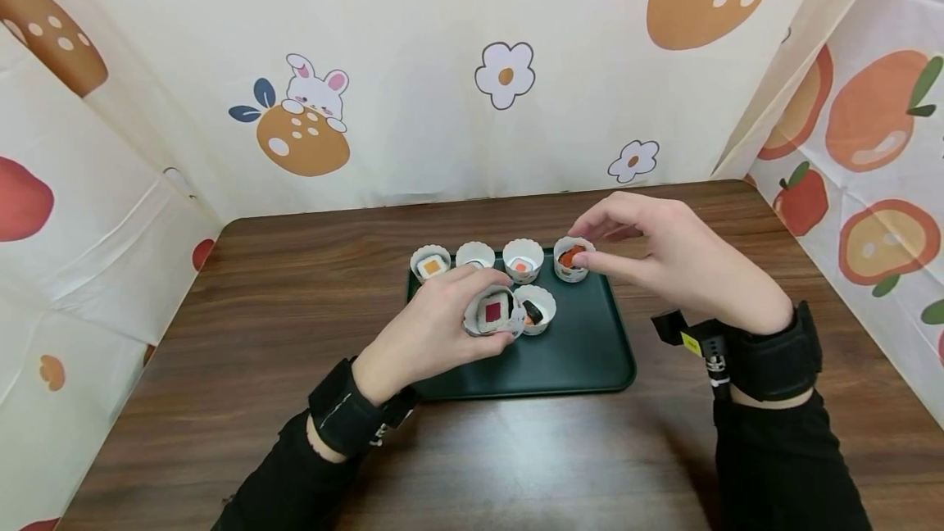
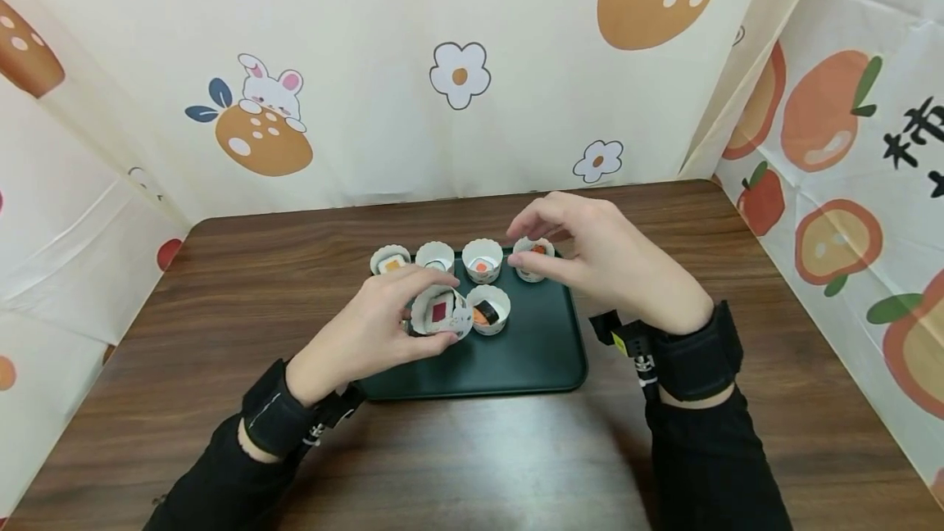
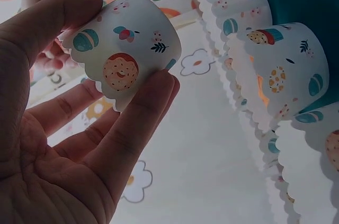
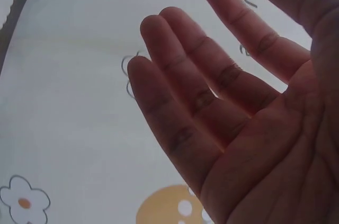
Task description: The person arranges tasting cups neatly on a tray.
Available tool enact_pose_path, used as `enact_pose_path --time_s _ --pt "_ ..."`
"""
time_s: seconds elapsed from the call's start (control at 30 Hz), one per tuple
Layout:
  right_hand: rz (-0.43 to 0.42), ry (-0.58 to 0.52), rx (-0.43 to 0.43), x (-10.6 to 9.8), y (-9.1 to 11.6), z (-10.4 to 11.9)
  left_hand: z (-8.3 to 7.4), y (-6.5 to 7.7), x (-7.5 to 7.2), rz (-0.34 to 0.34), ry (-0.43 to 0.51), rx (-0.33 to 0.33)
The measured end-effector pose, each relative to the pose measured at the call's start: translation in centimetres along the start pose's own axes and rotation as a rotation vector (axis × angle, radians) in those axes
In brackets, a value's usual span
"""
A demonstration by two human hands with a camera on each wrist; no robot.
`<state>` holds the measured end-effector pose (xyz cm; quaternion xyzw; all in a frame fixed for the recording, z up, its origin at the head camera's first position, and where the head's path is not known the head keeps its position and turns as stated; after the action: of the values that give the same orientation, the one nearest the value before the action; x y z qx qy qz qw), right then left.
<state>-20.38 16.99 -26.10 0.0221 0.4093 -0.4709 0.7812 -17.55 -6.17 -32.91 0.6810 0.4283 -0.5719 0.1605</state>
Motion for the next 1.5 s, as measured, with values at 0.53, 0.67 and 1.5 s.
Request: enact_pose_path --time_s 0.53,0.67,1.5 --pt "-0.053 0.043 0.160 -2.2 1.0 -2.2 -2.6 -3.2 1.2 0.133 -0.030 0.079" --pt "-0.060 0.031 0.187 -2.7 1.1 -2.6 -3.4 -4.1 1.5 0.164 -0.045 0.105" --pt "-0.104 -0.027 0.175 -3.9 1.7 -3.7 -6.2 -11.1 7.5 0.426 -0.271 0.229"
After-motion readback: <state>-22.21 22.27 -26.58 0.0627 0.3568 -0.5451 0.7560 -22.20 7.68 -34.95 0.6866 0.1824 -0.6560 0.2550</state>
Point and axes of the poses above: each hand's wrist, its own y-axis away from the middle knuckle, its own x-axis out of the palm, z = x × y, the point moved 6 cm from there along -y, towards the middle knuckle, and after that the axes turned 13 degrees about -y, right-handed, at the moved point
